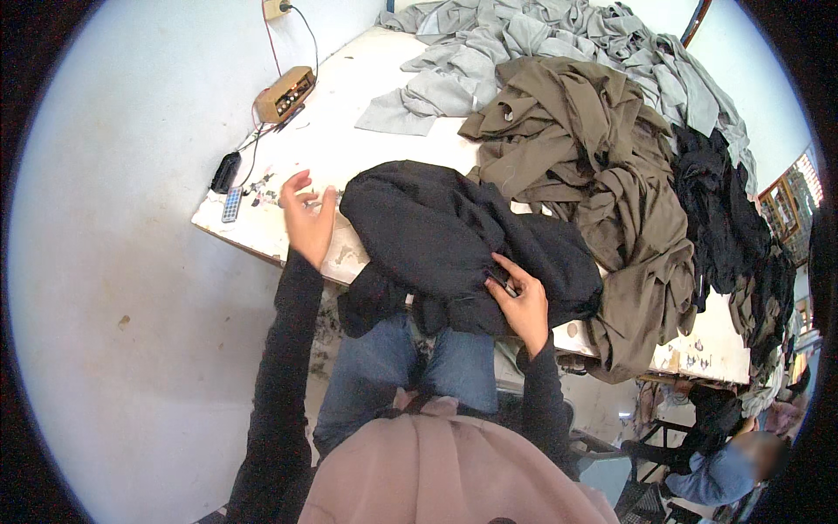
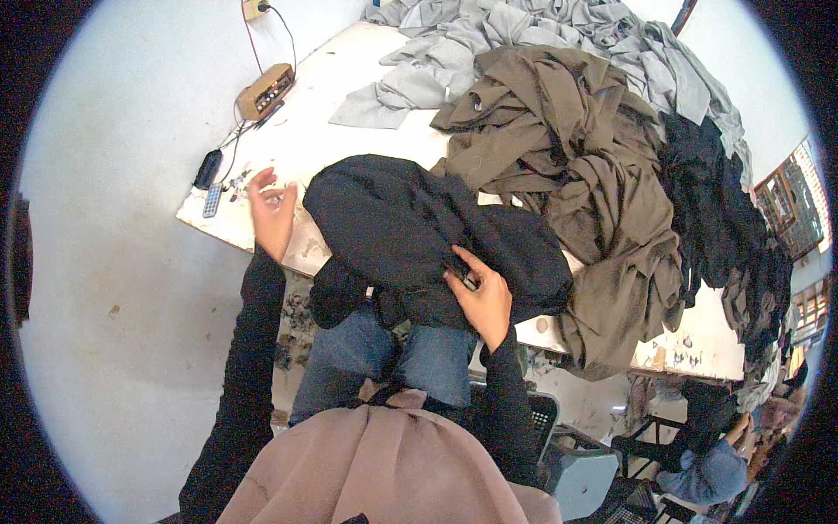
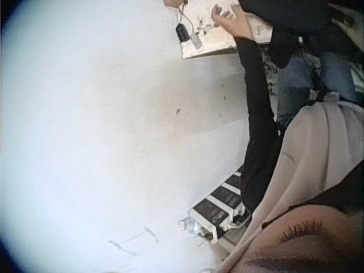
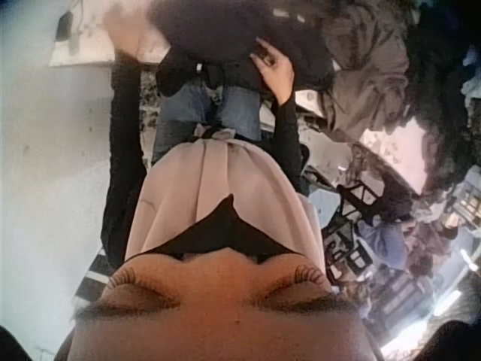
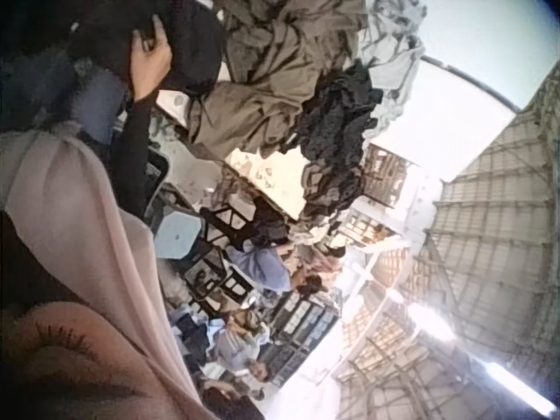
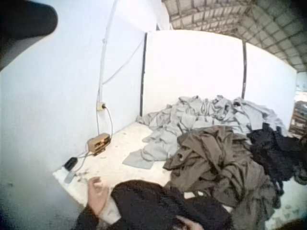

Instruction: The person uses small scissors to cut off tags and loose threads from a black shirt. They repeatedly reposition the shirt, cut around the collar and front placket, and remove a white label from the inside. The shirt remains on the table throughout the process.

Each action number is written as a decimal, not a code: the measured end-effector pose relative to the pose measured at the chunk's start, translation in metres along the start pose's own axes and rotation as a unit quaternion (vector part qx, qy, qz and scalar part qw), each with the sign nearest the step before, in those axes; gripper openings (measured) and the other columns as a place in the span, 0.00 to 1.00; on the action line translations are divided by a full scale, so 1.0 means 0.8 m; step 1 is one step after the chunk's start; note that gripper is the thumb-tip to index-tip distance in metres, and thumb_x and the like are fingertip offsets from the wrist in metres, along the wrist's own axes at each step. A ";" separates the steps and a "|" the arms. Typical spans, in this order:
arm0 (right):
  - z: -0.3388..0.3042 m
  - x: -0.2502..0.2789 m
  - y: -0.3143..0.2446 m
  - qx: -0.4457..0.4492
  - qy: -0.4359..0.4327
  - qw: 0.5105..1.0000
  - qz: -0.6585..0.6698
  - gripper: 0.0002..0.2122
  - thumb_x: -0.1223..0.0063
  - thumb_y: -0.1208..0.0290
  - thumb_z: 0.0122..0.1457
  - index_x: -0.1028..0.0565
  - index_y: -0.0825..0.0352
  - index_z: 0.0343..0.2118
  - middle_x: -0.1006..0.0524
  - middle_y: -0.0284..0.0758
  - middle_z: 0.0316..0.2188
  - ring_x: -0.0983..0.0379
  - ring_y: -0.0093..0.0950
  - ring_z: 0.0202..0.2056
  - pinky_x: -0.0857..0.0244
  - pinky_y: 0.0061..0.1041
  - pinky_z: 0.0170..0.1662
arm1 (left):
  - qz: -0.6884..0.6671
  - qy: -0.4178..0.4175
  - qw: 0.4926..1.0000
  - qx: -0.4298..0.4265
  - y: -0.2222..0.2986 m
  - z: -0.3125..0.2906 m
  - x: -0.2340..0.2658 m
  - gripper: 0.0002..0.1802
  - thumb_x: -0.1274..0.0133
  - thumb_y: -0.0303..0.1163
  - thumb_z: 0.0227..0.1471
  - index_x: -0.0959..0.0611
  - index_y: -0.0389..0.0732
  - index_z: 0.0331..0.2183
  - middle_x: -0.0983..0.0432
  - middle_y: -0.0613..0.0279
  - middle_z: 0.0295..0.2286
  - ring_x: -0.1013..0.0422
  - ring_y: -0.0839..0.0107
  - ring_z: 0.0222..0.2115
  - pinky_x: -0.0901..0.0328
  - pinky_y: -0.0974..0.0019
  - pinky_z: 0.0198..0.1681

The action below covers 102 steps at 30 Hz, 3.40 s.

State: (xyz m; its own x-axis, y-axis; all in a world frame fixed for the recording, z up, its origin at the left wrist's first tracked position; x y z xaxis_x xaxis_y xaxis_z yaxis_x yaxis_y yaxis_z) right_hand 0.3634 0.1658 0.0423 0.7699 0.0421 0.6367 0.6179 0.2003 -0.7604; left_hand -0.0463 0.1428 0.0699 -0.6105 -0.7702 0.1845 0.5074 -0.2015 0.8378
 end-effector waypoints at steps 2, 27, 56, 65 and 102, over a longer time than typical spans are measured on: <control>0.000 -0.002 0.002 -0.005 -0.003 1.000 0.005 0.23 0.35 0.63 0.51 0.21 0.52 0.53 0.35 0.32 0.15 0.34 0.26 0.20 0.35 0.29 0.29 | 0.053 -0.008 0.994 -0.090 0.071 -0.053 0.027 0.27 0.36 0.33 0.48 0.27 0.36 0.49 0.25 0.52 0.39 0.27 0.63 0.38 0.33 0.59 0.40; -0.069 0.047 -0.157 0.156 0.092 0.978 -0.100 0.14 0.36 0.62 0.55 0.29 0.64 0.31 0.23 0.36 0.20 0.23 0.36 0.19 0.32 0.31 0.23 | -0.105 -0.379 0.919 0.023 0.173 -0.145 -0.109 0.11 0.48 0.33 0.63 0.22 0.33 0.38 0.19 0.54 0.32 0.21 0.72 0.25 0.29 0.71 0.27; -0.083 0.030 -0.184 0.209 0.073 0.960 -0.172 0.12 0.37 0.63 0.55 0.27 0.64 0.34 0.22 0.34 0.21 0.24 0.33 0.21 0.36 0.29 0.24 | -0.102 -0.375 0.919 0.064 0.139 -0.166 -0.067 0.08 0.45 0.30 0.60 0.21 0.38 0.40 0.20 0.64 0.32 0.29 0.78 0.30 0.36 0.71 0.37; -0.039 -0.033 -0.068 -0.002 -0.077 0.990 0.118 0.06 0.38 0.69 0.56 0.21 0.66 0.32 0.25 0.32 0.21 0.31 0.19 0.22 0.39 0.23 0.27 | -0.038 -0.400 0.914 -0.062 0.186 -0.179 -0.076 0.16 0.37 0.32 0.52 0.15 0.41 0.44 0.25 0.56 0.32 0.27 0.68 0.32 0.33 0.67 0.36; -0.100 0.043 -0.218 0.321 0.151 0.850 -0.390 0.08 0.37 0.65 0.53 0.21 0.61 0.34 0.26 0.25 0.25 0.32 0.21 0.21 0.47 0.26 0.26 | -0.244 -0.478 0.819 0.200 0.163 -0.195 -0.131 0.15 0.52 0.42 0.66 0.20 0.39 0.37 0.18 0.64 0.35 0.24 0.77 0.39 0.31 0.71 0.42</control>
State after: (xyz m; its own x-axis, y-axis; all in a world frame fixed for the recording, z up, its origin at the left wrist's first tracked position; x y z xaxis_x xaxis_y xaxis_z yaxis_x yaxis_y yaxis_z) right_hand 0.2950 0.0536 0.1866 0.2320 -0.5828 0.7788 0.8191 0.5489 0.1668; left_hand 0.1788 0.1027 0.0793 -0.9759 0.2083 -0.0652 -0.0628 0.0182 0.9979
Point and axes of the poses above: each hand's wrist, its own z-axis towards the middle knuckle, its own x-axis out of the back of the hand, y = z × x, the point moved 10 cm from there along z, towards the middle knuckle
